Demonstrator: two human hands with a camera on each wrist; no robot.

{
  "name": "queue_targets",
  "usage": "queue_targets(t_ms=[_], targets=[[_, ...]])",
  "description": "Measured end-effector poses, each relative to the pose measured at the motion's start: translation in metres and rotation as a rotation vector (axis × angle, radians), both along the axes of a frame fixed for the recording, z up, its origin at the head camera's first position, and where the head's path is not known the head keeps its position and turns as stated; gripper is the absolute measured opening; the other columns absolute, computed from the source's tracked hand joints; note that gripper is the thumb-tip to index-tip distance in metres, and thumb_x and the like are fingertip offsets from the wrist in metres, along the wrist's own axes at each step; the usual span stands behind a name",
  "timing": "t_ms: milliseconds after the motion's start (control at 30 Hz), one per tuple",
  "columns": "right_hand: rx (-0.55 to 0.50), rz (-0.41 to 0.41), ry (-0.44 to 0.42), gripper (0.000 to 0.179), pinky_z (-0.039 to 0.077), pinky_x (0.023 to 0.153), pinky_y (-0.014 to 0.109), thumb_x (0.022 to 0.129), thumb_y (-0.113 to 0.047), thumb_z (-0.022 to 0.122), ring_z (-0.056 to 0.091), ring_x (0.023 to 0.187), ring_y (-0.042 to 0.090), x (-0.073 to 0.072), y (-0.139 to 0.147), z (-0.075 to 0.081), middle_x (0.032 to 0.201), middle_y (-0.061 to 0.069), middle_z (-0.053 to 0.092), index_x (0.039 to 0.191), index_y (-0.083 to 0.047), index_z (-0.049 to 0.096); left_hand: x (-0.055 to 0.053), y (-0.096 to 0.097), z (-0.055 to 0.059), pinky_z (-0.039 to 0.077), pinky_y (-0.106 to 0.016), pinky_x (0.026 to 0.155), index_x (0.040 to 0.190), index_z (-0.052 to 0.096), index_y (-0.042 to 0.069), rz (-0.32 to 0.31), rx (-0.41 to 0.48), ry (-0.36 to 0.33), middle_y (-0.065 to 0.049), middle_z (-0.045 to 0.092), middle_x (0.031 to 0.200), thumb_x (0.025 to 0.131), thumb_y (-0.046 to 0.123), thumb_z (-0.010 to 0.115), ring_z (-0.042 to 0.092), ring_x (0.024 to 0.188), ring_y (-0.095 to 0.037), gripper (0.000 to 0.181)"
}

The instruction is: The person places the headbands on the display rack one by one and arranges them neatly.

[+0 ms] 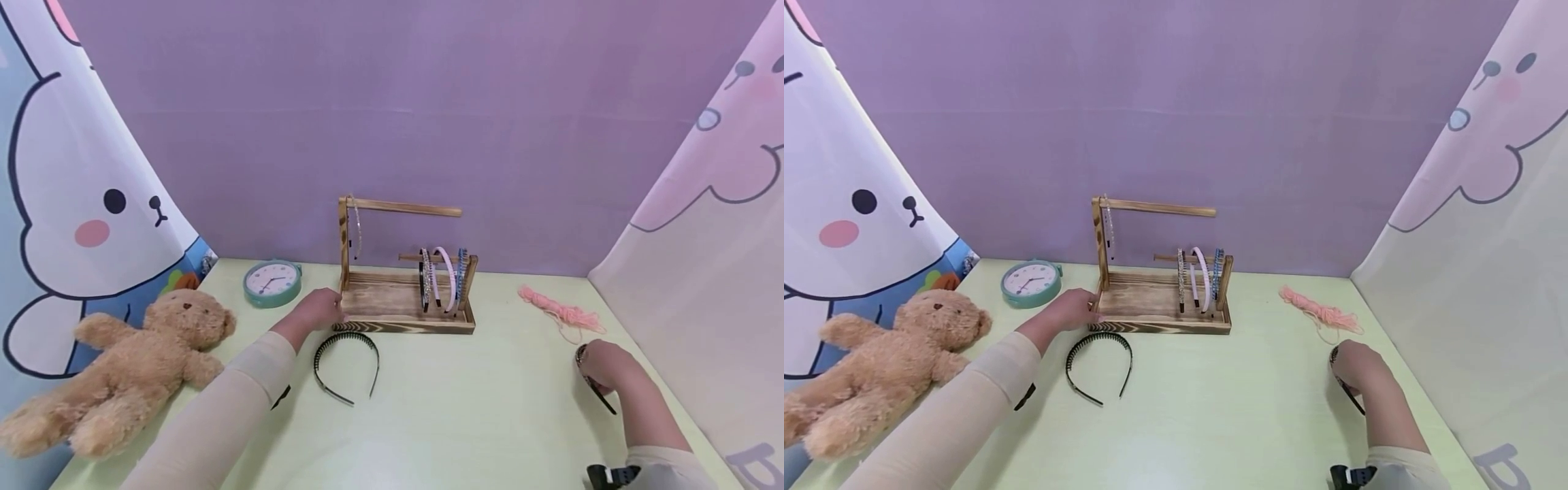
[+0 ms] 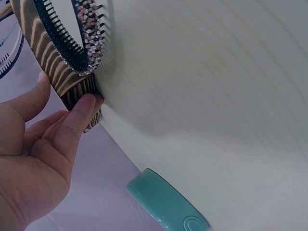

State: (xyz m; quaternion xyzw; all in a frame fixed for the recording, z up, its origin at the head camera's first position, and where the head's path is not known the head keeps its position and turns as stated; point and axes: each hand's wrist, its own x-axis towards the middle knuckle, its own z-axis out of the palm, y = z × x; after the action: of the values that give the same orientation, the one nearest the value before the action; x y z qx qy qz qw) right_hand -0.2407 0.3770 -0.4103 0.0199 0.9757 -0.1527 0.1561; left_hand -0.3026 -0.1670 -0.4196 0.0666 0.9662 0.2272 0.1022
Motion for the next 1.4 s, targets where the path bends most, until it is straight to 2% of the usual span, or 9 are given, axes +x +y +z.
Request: queue_targets(t_ms=[167, 333, 467, 567, 667, 833, 1100, 1267, 1400], targets=[[-0.011, 0.088, 0.066, 0.02, 0.044, 0.05, 0.029, 0.085, -0.009, 0.054, 0.053, 0.052, 0.015, 0.002, -0.013, 0.02, 0.057, 0.0, 0.052, 0.065, -0.011, 0.053, 0.001, 0.0, 0.002, 0.048, -0.049, 0.099, 0.136, 0.053, -0.005, 0.007, 0.004, -0.002, -0.021, 0.055, 0.138, 0.093, 0.023, 0.067, 0.057, 0.12, -0.036, 0.053], [-0.051, 0.14, 0.138, 0.016, 0.045, 0.054, 0.031, 0.093, -0.012, 0.055, 0.057, 0.059, 0.016, 0.006, -0.028, 0.039, 0.066, 0.002, 0.057, 0.079, -0.005, 0.06, 0.0, -0.001, 0.0, 0.046, -0.05, 0.102, 0.137, 0.052, -0.005, 0.002, -0.005, 0.002, -0.022, 0.055, 0.138, 0.094, 0.023, 0.067, 0.055, 0.122, -0.038, 0.054], [-0.048, 0.165, 0.221, 0.014, 0.043, 0.057, 0.03, 0.095, -0.015, 0.057, 0.057, 0.063, 0.015, 0.01, -0.04, 0.053, 0.071, 0.001, 0.061, 0.09, -0.004, 0.063, 0.001, 0.0, 0.0, 0.046, -0.049, 0.102, 0.136, 0.053, -0.005, 0.003, -0.002, 0.005, -0.022, 0.056, 0.138, 0.093, 0.023, 0.067, 0.055, 0.122, -0.038, 0.053], [-0.073, 0.154, 0.27, 0.014, 0.043, 0.059, 0.031, 0.097, -0.016, 0.056, 0.059, 0.066, 0.014, 0.013, -0.048, 0.064, 0.075, 0.002, 0.063, 0.093, -0.004, 0.063, 0.001, 0.0, -0.001, 0.047, -0.049, 0.101, 0.136, 0.053, -0.005, 0.002, -0.002, 0.005, -0.022, 0.056, 0.137, 0.093, 0.023, 0.067, 0.056, 0.121, -0.037, 0.053], [-0.141, 0.126, 0.309, 0.015, 0.05, 0.062, 0.035, 0.1, -0.016, 0.054, 0.066, 0.073, 0.019, 0.016, -0.055, 0.074, 0.083, 0.006, 0.067, 0.099, -0.003, 0.062, 0.001, 0.0, 0.0, 0.047, -0.049, 0.1, 0.135, 0.053, -0.005, -0.003, -0.007, 0.008, -0.022, 0.057, 0.135, 0.093, 0.023, 0.067, 0.057, 0.119, -0.037, 0.052], [-0.213, 0.1, 0.437, 0.02, 0.057, 0.072, 0.045, 0.101, -0.017, 0.054, 0.072, 0.082, 0.028, 0.015, -0.071, 0.089, 0.095, 0.016, 0.07, 0.108, 0.001, 0.061, 0.0, 0.0, 0.001, 0.048, -0.048, 0.099, 0.136, 0.053, -0.005, 0.004, -0.01, 0.009, -0.021, 0.059, 0.133, 0.093, 0.023, 0.067, 0.058, 0.118, -0.035, 0.053], [-0.244, 0.045, 0.662, 0.023, 0.047, 0.078, 0.051, 0.102, -0.026, 0.054, 0.068, 0.09, 0.037, 0.002, -0.093, 0.105, 0.1, 0.017, 0.069, 0.108, -0.005, 0.062, 0.0, 0.001, 0.0, 0.047, -0.048, 0.101, 0.137, 0.052, -0.005, 0.016, -0.004, -0.006, -0.02, 0.06, 0.132, 0.094, 0.024, 0.067, 0.057, 0.12, -0.036, 0.054], [-0.34, 0.021, 0.677, 0.028, 0.046, 0.092, 0.057, 0.103, -0.028, 0.052, 0.069, 0.097, 0.04, -0.009, -0.108, 0.115, 0.106, 0.02, 0.068, 0.113, -0.003, 0.06, 0.0, 0.001, -0.001, 0.047, -0.048, 0.1, 0.136, 0.053, -0.005, 0.014, -0.01, -0.007, -0.02, 0.061, 0.13, 0.093, 0.024, 0.068, 0.058, 0.118, -0.035, 0.054], [-0.4, 0.014, 0.678, 0.03, 0.051, 0.092, 0.051, 0.103, -0.027, 0.052, 0.068, 0.1, 0.037, -0.018, -0.123, 0.126, 0.106, 0.019, 0.066, 0.115, -0.001, 0.06, 0.0, 0.001, -0.002, 0.047, -0.048, 0.1, 0.136, 0.053, -0.005, 0.015, -0.009, -0.005, -0.02, 0.062, 0.13, 0.093, 0.024, 0.068, 0.058, 0.118, -0.035, 0.054]])
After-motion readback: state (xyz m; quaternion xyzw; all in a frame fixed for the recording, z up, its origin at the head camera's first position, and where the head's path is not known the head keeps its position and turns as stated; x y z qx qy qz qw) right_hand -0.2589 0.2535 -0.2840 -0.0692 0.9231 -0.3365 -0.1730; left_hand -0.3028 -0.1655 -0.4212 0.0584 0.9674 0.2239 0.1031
